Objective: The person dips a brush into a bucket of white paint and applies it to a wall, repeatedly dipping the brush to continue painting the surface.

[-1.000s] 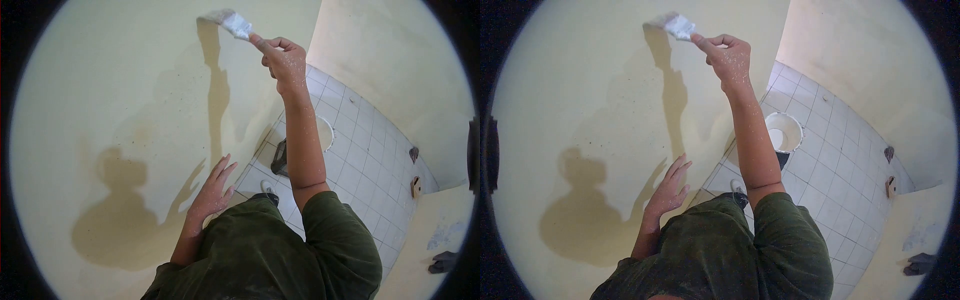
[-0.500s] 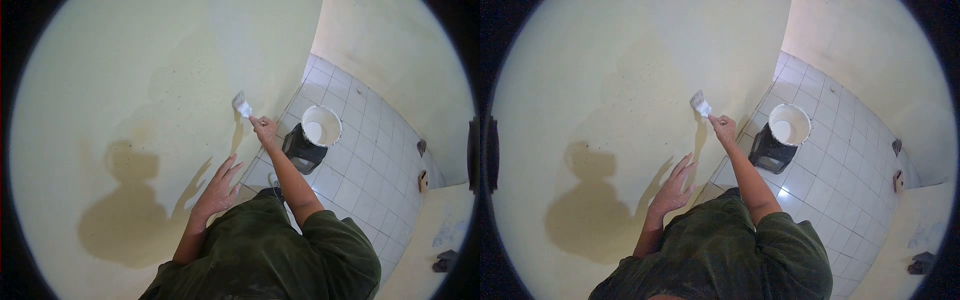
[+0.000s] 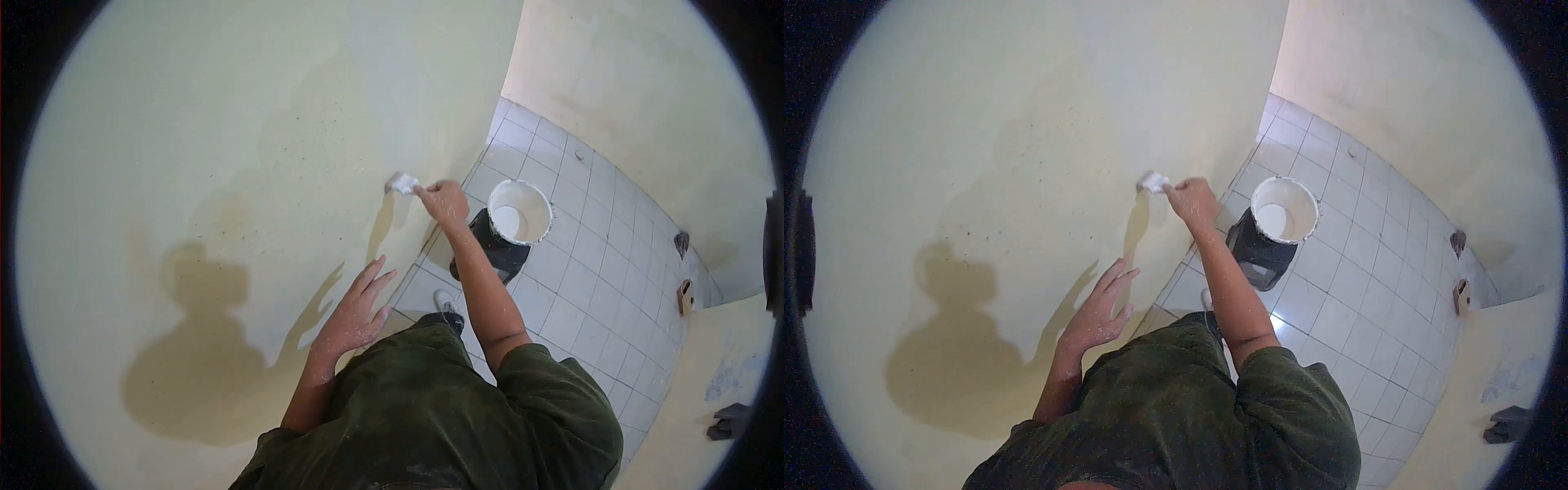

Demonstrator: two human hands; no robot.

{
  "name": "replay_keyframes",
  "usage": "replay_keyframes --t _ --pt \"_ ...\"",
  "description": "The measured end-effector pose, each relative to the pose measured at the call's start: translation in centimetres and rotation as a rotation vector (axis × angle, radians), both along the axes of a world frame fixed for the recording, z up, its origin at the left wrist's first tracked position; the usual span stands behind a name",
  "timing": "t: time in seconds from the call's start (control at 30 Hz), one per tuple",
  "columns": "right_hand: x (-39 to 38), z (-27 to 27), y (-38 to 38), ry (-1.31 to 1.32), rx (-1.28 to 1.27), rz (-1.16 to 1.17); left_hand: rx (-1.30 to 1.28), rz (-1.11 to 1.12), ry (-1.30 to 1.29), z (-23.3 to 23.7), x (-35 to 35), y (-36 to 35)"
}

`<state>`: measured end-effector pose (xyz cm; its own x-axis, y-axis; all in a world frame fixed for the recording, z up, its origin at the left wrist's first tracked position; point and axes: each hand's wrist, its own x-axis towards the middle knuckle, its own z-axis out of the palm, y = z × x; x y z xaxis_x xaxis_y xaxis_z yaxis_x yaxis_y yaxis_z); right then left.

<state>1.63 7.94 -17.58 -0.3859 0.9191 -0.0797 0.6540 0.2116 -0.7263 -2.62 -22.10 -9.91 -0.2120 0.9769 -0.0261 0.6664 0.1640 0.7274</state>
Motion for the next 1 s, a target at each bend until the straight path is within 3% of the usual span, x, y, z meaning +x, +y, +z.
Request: replay_keyframes --t 0.1,0.27,0.43,0.57,0.63,1.0 --pt "-0.2 9.7 0.2 0.097 0.028 0.01 0.048 -0.008 0.008 0.1 -0.4 -0.3" --pt "0.5 21.5 -0.3 0.699 0.047 0.005 0.074 -0.017 0.023 0.7 -0.5 -0.3" --pt "-1.5 26.7 -2.0 1.146 -0.008 0.073 0.075 -0.017 0.014 1.3 -0.6 0.0" --pt "-3.3 21.9 -0.4 0.946 -0.055 0.091 0.073 -0.006 -0.002 0.8 -1.5 0.0" --pt "-4.1 17.0 0.3 0.939 -0.19 0.113 0.051 0.005 0.001 0.6 -1.7 -0.1" --pt "-2.1 -9.6 0.8 0.793 -0.353 0.091 -0.072 0.042 -0.028 -2.1 -2.8 1.0"
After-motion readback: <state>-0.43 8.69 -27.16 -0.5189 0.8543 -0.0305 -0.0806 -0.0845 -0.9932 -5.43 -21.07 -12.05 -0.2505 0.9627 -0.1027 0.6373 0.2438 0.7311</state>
